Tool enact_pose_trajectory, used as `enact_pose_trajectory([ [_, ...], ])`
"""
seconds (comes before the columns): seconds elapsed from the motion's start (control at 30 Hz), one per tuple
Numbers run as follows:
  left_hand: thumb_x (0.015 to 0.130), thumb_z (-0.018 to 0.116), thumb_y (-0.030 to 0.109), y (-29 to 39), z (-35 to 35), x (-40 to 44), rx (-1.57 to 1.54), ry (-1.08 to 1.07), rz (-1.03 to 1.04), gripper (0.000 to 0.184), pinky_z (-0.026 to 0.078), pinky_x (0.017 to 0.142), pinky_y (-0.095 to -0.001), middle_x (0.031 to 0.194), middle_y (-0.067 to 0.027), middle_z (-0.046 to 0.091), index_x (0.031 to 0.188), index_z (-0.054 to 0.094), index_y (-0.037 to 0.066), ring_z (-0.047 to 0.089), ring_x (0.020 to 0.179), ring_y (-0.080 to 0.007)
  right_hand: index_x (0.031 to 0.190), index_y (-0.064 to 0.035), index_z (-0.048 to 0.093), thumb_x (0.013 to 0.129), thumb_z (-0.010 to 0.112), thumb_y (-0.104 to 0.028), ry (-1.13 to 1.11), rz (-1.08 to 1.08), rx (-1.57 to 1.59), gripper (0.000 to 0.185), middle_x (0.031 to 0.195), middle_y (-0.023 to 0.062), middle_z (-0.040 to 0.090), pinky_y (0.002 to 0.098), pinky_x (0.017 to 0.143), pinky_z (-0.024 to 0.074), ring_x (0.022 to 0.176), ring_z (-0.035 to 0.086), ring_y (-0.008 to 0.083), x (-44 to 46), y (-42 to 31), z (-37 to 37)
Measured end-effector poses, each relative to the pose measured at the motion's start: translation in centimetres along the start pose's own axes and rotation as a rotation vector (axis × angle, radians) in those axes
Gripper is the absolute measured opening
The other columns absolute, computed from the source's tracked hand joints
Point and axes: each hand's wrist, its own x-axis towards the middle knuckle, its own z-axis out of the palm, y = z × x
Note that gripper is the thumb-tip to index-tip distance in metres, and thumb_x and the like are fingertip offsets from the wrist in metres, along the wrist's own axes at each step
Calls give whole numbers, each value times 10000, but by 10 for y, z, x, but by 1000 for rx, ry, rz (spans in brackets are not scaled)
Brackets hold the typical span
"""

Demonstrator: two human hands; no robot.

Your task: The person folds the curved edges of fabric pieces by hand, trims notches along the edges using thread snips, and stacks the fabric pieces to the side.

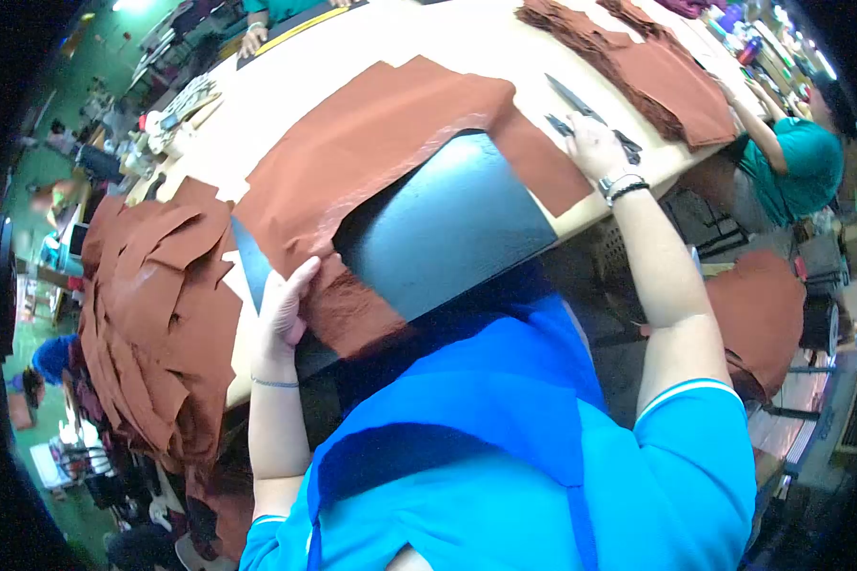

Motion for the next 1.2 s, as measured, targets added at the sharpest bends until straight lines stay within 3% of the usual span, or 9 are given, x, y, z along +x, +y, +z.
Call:
enact_pose_trajectory([
  [0.07,883,716,99,-4,0,1,-146,-64,-10,458,520,926,-329,1196,-94,660,1296,555,-15,648,1068,-176,1203,-47,588,897,530,-133,233,-203,-97,323,951,234,668,477,825,521,901,653,396,8,18,18],
  [0.17,884,710,88,-1,0,2,-148,-52,-38,427,526,906,-315,1173,-104,666,1267,566,-34,654,1050,-167,1220,-44,597,906,506,-142,51,371,383,341,879,217,661,467,754,528,798,656,375,31,-30,-25],
  [0.27,883,704,76,-3,-1,1,-165,-35,-55,407,531,888,-304,1150,-115,671,1246,570,-49,660,1025,-162,1277,-54,586,1045,394,-241,91,327,1120,354,741,-44,472,236,537,418,597,453,60,30,-107,-40],
  [0.33,883,687,62,-4,-2,2,-150,-34,-37,423,526,899,-304,1173,-109,662,1273,558,-40,654,1035,-166,1270,-37,574,1080,380,-322,-133,261,1621,393,737,-43,435,218,582,409,629,445,59,13,-174,-54],
  [0.43,887,666,51,-2,0,0,-180,-21,-10,443,513,928,-314,1212,-89,645,1308,546,-16,635,1079,-171,1188,-43,507,1042,466,-274,-489,499,1803,276,917,34,601,254,654,508,738,596,102,-13,-250,-63],
  [0.47,882,660,52,-5,-5,2,-164,-14,-49,494,497,960,-325,1257,-79,621,1351,515,3,615,1123,-179,1247,-51,465,1035,444,-249,-631,417,1866,291,960,57,634,268,657,521,770,630,115,-17,-257,-44],
  [0.63,866,671,69,-4,-7,3,-193,-9,-46,545,496,959,-330,1273,-92,606,1371,479,-4,618,1113,-186,1209,-83,549,1032,470,-417,-1041,464,1760,387,707,-49,453,213,503,357,581,393,53,-24,-290,-55],
  [0.77,863,674,66,-8,-11,5,-274,-24,-57,506,516,917,-320,1224,-91,630,1336,509,-8,638,1063,-178,1198,-81,552,1031,464,-471,-1230,553,1832,434,671,-68,388,172,419,249,523,322,22,-22,-299,-43],
  [1.2,865,678,77,-9,-14,5,-263,-26,-70,435,529,872,-308,1169,-76,653,1275,558,-2,652,1008,-156,1041,-109,529,1031,458,-456,-1290,577,1920,354,651,-73,361,160,378,205,480,280,9,-17,-298,-36],
])
